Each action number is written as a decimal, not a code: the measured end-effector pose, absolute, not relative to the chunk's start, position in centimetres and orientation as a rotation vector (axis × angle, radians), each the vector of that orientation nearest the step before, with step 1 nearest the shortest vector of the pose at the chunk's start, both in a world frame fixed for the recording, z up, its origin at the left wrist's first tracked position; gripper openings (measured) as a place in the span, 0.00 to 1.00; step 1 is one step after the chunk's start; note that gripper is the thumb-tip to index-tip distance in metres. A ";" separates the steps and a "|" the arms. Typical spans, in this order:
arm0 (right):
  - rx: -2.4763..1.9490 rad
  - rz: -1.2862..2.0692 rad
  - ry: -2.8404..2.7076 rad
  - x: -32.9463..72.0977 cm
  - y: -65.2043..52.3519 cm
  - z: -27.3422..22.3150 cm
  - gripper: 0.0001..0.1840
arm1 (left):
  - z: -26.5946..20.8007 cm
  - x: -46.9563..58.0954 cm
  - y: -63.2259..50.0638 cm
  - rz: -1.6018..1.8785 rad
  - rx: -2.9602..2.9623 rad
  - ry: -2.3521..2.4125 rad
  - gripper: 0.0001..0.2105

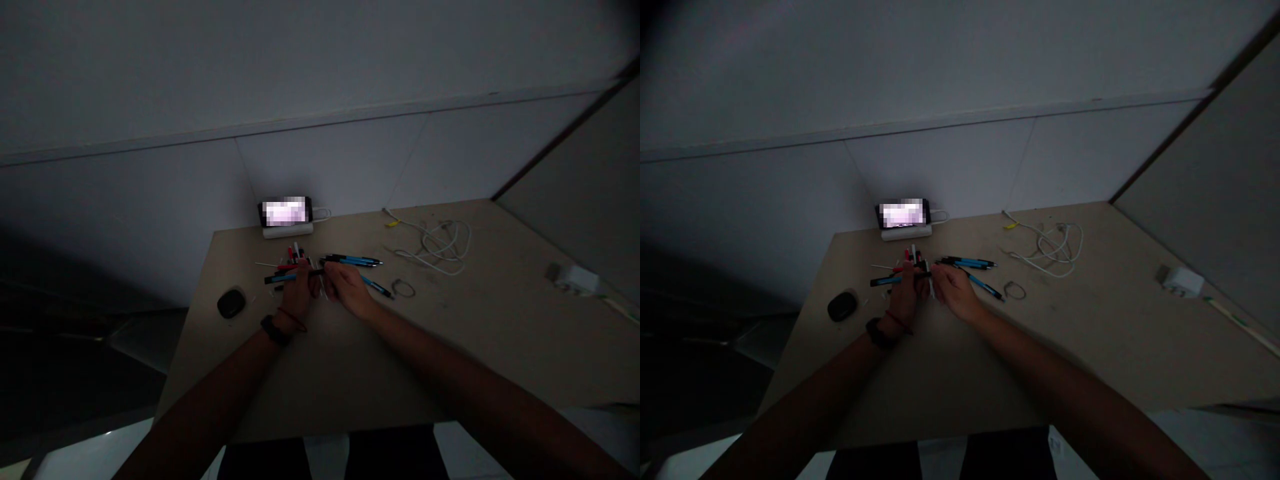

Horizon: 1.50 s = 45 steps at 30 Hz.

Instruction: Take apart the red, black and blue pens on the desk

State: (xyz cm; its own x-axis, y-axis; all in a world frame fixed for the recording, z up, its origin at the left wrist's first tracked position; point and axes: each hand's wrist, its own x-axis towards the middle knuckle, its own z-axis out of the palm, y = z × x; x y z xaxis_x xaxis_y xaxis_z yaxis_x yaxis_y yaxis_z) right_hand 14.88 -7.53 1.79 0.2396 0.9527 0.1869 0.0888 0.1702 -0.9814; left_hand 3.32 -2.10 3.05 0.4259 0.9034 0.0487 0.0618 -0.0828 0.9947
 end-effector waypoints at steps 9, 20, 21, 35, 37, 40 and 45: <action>-1.167 0.914 -1.137 14.8 -7.6 1.8 0.28 | 2.9 3.2 -2.1 0.889 1.503 0.862 0.37; -1.339 0.650 -1.010 16.0 -6.6 0.7 0.20 | 2.3 3.5 -1.6 0.923 1.369 0.851 0.35; -1.381 0.573 -1.029 16.5 -6.4 0.6 0.19 | 2.3 3.5 -1.6 0.921 1.343 0.848 0.35; -1.546 0.187 -1.381 17.7 -6.0 0.0 0.13 | 1.6 3.6 -1.4 0.960 1.243 0.794 0.35; -1.541 0.177 -1.420 17.7 -6.1 0.1 0.14 | 1.4 3.6 -1.3 0.959 1.237 0.784 0.35; -1.579 0.168 -1.439 17.6 -6.2 0.1 0.12 | 1.3 3.7 -1.2 0.957 1.226 0.774 0.35; -1.702 0.150 -1.442 17.7 -6.3 0.1 0.08 | 1.5 3.7 -1.3 0.957 1.201 0.775 0.35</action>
State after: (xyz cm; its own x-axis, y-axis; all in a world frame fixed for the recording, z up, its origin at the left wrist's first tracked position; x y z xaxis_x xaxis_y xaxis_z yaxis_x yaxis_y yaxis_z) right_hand 17.70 -6.27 0.11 0.3199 0.8469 0.4247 0.7413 0.0554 -0.6689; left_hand 3.68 -1.35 1.54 0.4110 0.9116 0.0009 -0.1889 0.0841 0.9784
